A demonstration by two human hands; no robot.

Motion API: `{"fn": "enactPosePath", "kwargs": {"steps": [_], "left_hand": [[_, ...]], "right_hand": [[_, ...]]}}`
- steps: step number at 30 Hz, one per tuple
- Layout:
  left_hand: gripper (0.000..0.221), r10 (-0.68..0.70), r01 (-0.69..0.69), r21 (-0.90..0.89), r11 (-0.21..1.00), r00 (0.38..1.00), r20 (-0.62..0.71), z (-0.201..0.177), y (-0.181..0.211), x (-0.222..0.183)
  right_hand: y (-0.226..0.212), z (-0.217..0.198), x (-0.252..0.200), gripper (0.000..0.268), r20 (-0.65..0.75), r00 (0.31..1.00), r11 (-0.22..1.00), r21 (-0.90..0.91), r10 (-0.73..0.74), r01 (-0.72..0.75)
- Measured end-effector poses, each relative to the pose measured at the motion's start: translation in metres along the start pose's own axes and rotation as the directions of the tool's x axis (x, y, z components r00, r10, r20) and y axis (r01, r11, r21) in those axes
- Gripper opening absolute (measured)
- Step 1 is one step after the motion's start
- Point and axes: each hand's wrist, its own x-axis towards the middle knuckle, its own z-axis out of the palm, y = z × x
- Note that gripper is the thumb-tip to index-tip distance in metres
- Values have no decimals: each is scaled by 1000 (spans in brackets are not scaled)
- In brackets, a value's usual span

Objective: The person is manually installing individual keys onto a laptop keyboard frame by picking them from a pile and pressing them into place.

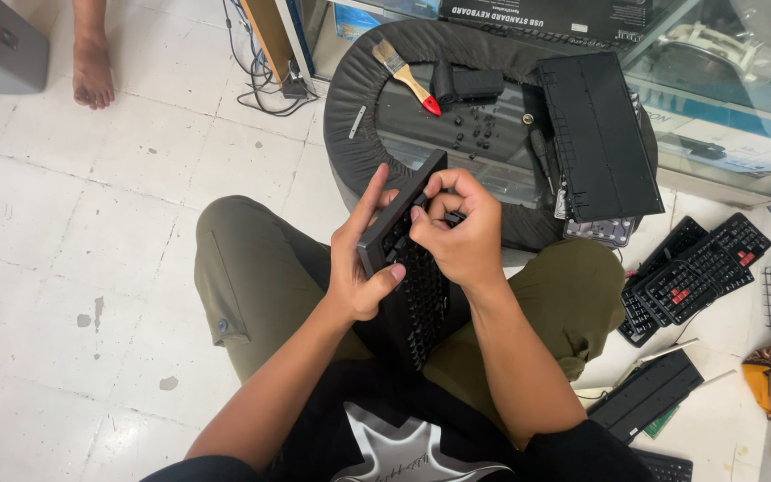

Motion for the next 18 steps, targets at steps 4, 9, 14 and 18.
{"fn": "enactPosePath", "kwargs": {"steps": [4,9,14,18], "left_hand": [[97,-8,8,37,999,1000,-1,-4,-11,-4],[98,-93,90,-157,984,996,-7,-10,-19,0],[78,-305,257,-341,904,948,-94,-24,-52,-18],[53,-678,410,-598,689,655,-333,-54,-105,-43]], "right_hand": [[9,8,-5,22,-25,997,992,-107,-66,63],[29,-3,-1,16,60,997,968,246,-57,41],[61,-24,9,16,242,970,551,805,34,-220],[95,-50,35,22,154,966,617,746,206,-250]]}}
